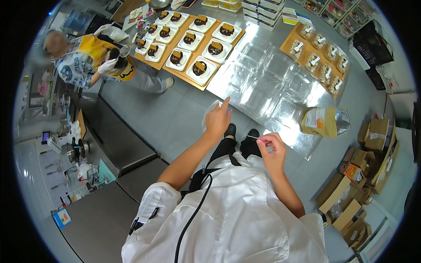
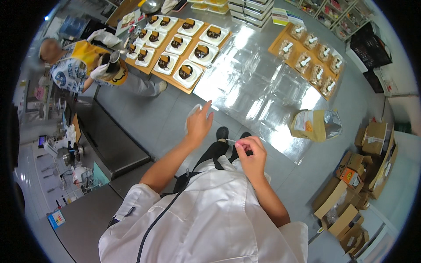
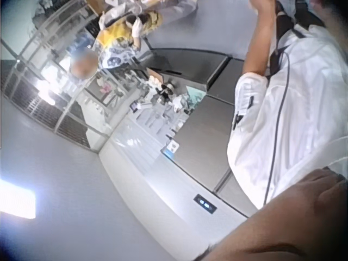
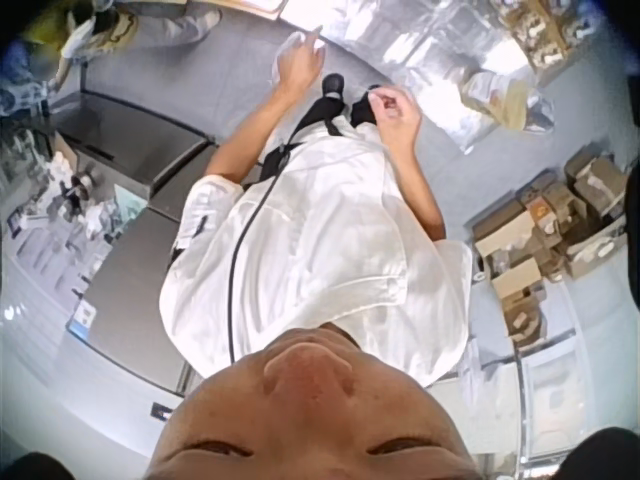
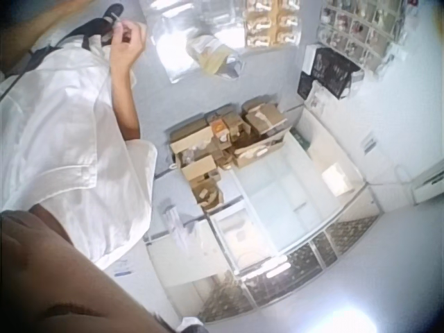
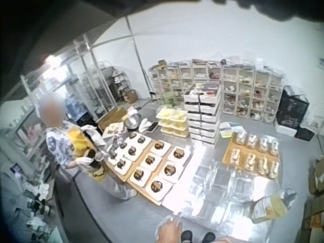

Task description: The person peels labels from a roll and applies them to clear plastic containers on a stainless steel counter. They handle the containers and labels by hand, moving between the counter and a nearby cardboard box to retrieve more containers.

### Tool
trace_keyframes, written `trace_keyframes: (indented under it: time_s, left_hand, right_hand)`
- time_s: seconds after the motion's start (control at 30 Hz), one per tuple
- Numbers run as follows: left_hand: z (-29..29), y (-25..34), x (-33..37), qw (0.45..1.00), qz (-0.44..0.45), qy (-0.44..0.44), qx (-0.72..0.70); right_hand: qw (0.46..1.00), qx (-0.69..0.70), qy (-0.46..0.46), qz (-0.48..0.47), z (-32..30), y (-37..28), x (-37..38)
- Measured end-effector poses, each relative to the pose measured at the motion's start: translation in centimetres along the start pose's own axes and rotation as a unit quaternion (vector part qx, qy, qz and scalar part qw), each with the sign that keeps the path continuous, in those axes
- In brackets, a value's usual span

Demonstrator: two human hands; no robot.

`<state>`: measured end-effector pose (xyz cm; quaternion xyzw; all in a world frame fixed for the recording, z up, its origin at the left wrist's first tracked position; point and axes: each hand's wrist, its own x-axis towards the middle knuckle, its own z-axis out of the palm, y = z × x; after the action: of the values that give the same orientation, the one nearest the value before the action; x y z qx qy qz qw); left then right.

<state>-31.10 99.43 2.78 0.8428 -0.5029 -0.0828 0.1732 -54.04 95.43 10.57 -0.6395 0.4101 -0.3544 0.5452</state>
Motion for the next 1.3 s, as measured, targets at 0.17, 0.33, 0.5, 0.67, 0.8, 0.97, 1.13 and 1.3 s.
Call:
trace_keyframes:
  time_s: [0.17, 0.33, 0.5, 0.67, 0.8, 0.97, 1.13, 1.3]
  left_hand:
    - [1.7, 1.2, 3.6, 0.993, 0.047, 0.01, 0.107]
    - [3.1, 1.7, 4.9, 0.976, 0.069, -0.028, 0.205]
    - [3.6, 0.9, 5.9, 0.96, 0.113, -0.008, 0.258]
    - [4.6, 0.2, 7.2, 0.952, 0.137, -0.006, 0.274]
    - [2.9, 0.3, 7.4, 0.949, 0.157, 0.034, 0.273]
    - [-6.7, 3.4, 5.0, 0.976, 0.088, 0.178, 0.085]
    - [-13.4, 3.8, -1.8, 0.864, -0.184, 0.164, -0.439]
    - [-16.1, 6.9, -6.1, 0.642, -0.28, 0.132, -0.702]
  right_hand:
    - [0.998, 0.008, -0.054, -0.008, -1.7, 0.5, 0.4]
    - [0.997, 0.007, -0.071, 0.005, -4.0, 1.2, 0.6]
    - [0.998, 0.016, -0.053, -0.002, -5.6, 1.6, 0.8]
    - [0.998, -0.001, -0.052, -0.019, -6.4, 1.4, 0.6]
    - [0.998, 0.008, -0.054, -0.004, -6.3, 0.9, 0.3]
    - [0.999, 0.022, -0.012, -0.025, -4.8, -0.1, 0.7]
    - [0.979, 0.192, -0.046, 0.046, -0.9, -3.8, 2.5]
    - [0.97, 0.23, -0.081, 0.015, 4.1, -8.1, 4.8]
